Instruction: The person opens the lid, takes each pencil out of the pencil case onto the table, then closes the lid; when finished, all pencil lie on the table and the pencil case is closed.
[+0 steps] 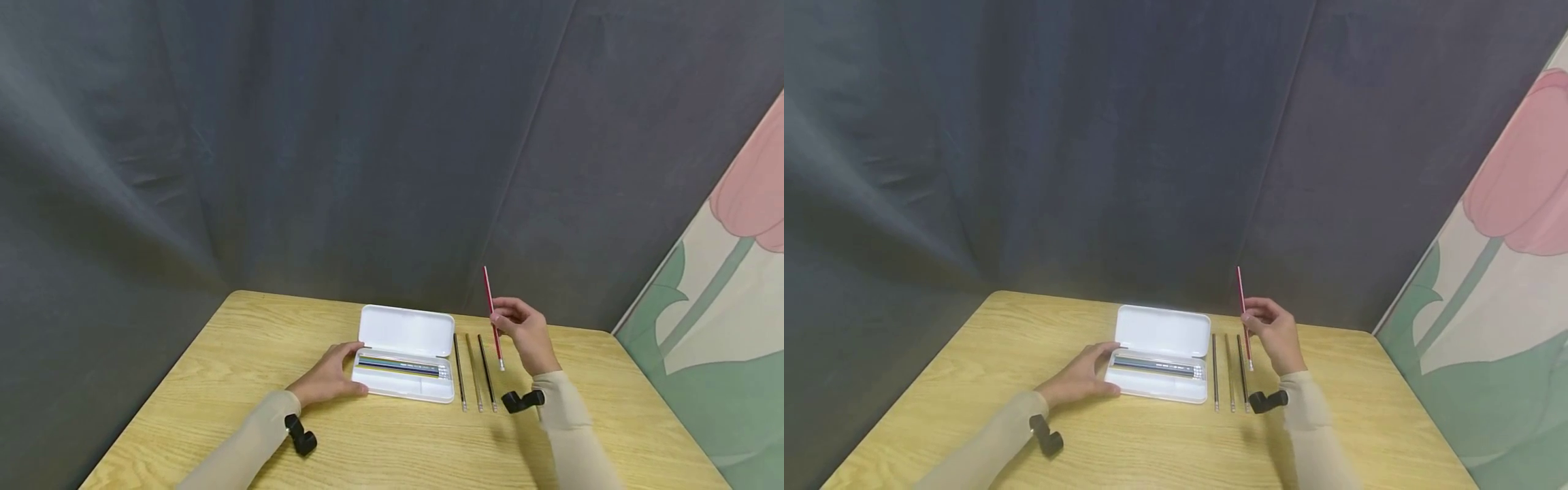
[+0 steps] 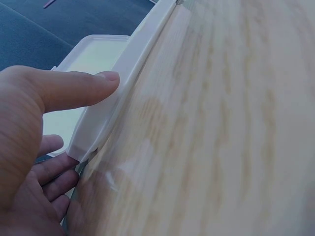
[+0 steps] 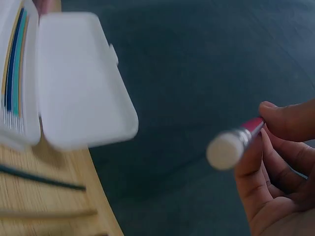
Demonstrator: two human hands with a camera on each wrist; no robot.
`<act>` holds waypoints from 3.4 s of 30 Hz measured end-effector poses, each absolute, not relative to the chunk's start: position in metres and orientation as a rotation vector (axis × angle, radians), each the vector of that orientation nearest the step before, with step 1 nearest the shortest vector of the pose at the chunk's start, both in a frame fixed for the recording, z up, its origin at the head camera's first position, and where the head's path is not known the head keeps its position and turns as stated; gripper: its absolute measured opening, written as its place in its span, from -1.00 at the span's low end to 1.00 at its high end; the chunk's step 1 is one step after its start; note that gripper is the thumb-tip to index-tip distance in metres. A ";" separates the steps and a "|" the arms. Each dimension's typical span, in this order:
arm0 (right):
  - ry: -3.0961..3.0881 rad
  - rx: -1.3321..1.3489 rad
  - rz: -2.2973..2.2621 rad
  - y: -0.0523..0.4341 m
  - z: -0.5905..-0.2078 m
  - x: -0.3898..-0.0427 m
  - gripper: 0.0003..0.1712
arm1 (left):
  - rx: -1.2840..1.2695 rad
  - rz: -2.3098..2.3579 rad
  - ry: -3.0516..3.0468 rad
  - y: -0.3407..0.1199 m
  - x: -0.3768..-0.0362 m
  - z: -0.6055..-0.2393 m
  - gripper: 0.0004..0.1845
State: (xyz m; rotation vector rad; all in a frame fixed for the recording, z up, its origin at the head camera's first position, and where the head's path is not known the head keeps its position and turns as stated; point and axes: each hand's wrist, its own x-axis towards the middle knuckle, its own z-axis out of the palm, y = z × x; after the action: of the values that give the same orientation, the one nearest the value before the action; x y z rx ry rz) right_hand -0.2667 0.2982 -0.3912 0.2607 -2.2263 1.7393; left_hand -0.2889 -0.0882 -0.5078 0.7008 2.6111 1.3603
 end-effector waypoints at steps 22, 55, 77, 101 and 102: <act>-2.730 -0.176 1.183 0.349 -0.454 -0.272 -0.66 | 0.691 1.369 2.600 -0.087 -0.291 -0.511 0.05; -2.885 -0.262 0.912 0.343 -0.471 -0.273 -0.72 | 0.688 1.360 2.608 -0.088 -0.291 -0.509 0.02; -2.292 0.093 1.503 0.311 -0.423 -0.276 -0.61 | 0.711 1.340 2.603 -0.083 -0.290 -0.506 0.00; -2.448 0.361 1.441 0.211 -0.440 -0.286 -0.71 | 0.733 1.332 2.616 -0.074 -0.292 -0.507 0.03; -2.468 0.377 1.423 0.208 -0.444 -0.287 -0.71 | 0.729 1.331 2.615 -0.074 -0.292 -0.507 0.03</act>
State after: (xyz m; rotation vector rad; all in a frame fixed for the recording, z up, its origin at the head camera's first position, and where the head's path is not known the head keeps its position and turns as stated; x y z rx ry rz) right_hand -0.2867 0.2083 -0.4438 0.3767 -2.4678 1.4227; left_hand -0.2923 -0.0738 -0.5068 0.7290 2.6154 1.3312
